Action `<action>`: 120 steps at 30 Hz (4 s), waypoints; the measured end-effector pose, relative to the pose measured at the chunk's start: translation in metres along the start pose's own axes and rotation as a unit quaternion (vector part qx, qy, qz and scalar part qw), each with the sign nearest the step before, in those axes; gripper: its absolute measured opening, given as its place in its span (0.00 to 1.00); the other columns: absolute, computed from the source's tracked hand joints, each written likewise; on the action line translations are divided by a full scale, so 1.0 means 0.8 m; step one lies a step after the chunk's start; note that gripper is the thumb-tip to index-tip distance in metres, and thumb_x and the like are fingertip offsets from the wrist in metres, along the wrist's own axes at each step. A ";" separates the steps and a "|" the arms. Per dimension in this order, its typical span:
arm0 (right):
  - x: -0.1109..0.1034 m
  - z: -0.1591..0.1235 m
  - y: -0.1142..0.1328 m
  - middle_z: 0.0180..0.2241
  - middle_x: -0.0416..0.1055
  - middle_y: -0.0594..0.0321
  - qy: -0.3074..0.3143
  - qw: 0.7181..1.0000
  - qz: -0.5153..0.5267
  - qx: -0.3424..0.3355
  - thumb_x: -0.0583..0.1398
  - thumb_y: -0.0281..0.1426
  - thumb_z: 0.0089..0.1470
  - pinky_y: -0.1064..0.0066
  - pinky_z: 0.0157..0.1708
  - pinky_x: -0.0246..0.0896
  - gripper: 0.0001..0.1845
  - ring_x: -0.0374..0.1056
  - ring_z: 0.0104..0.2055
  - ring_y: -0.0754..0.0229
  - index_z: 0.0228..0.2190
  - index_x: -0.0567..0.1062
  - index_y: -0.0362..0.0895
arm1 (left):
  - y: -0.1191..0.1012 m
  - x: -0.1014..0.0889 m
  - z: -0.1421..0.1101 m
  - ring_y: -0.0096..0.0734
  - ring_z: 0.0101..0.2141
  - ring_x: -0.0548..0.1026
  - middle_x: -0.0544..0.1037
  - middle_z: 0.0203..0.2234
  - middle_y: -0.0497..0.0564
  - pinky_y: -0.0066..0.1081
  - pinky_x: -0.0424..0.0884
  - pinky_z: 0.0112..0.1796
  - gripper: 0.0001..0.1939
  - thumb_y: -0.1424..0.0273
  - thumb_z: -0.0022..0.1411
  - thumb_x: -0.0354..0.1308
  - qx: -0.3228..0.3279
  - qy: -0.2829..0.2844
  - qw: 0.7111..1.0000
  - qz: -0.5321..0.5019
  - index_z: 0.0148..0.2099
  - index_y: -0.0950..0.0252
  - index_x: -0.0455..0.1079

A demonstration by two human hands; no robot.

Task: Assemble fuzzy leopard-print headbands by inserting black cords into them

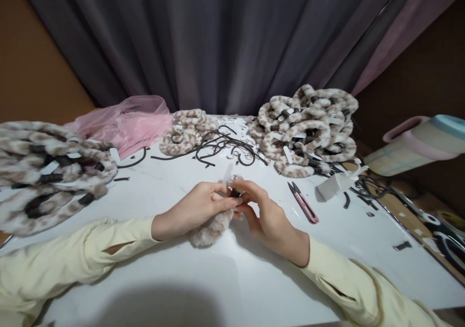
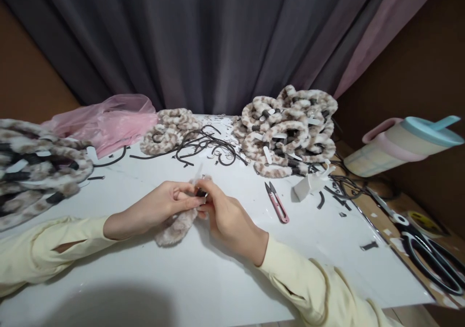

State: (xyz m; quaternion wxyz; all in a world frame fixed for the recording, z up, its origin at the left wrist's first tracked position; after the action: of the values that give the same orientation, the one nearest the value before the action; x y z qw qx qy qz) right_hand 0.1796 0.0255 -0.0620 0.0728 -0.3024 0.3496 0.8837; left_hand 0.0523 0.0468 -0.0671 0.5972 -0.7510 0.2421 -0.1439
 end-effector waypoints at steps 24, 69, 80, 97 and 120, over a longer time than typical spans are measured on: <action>-0.002 0.001 0.006 0.30 0.66 0.64 -0.022 0.999 -0.028 -0.007 0.54 0.21 0.51 0.73 0.26 0.63 0.18 0.65 0.28 0.64 0.44 0.58 0.45 | -0.007 -0.010 0.003 0.20 0.17 0.56 0.58 0.13 0.41 0.23 0.56 0.22 0.24 0.50 0.58 0.49 -0.071 0.084 0.993 -0.040 0.26 0.67 0.66; -0.001 0.013 -0.023 0.18 0.60 0.68 0.144 0.960 0.094 0.219 0.54 0.39 0.56 0.76 0.19 0.48 0.17 0.52 0.19 0.70 0.22 0.67 0.40 | 0.021 -0.007 0.008 0.22 0.23 0.56 0.56 0.20 0.42 0.24 0.54 0.24 0.16 0.59 0.61 0.50 0.101 -0.081 0.987 0.098 0.27 0.65 0.57; 0.007 0.012 -0.013 0.20 0.58 0.68 0.201 0.974 -0.026 0.097 0.49 0.26 0.56 0.75 0.24 0.49 0.11 0.52 0.21 0.68 0.24 0.64 0.42 | 0.025 -0.007 0.011 0.22 0.23 0.59 0.59 0.19 0.43 0.23 0.56 0.24 0.16 0.58 0.61 0.50 0.100 -0.078 0.986 0.110 0.27 0.64 0.57; 0.000 0.019 -0.019 0.15 0.60 0.72 0.128 0.905 0.214 0.344 0.57 0.45 0.53 0.78 0.12 0.46 0.20 0.52 0.12 0.71 0.38 0.69 0.41 | -0.032 -0.017 0.012 0.18 0.19 0.60 0.61 0.19 0.41 0.20 0.54 0.19 0.12 0.61 0.58 0.55 0.144 -0.070 0.987 0.012 0.35 0.65 0.62; -0.068 -0.022 -0.030 0.33 0.74 0.56 0.211 0.917 -0.021 0.339 0.53 0.41 0.56 0.73 0.23 0.62 0.19 0.68 0.25 0.63 0.42 0.73 0.42 | 0.043 -0.001 0.028 0.22 0.12 0.69 0.72 0.18 0.46 0.21 0.64 0.13 0.18 0.55 0.56 0.56 0.024 -0.011 0.995 -0.097 0.32 0.66 0.59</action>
State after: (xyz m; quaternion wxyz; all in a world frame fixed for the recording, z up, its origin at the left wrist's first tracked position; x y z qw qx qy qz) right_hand 0.2404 0.0359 -0.0537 0.1145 -0.4460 0.6291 0.6263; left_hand 0.0566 0.0600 -0.1056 0.6010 -0.7579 0.1577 -0.1987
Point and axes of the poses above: each hand's wrist, its own z-axis towards the middle knuckle, its own x-axis out of the palm, y = z × x, the point moved 5 cm from there along z, towards the middle knuckle
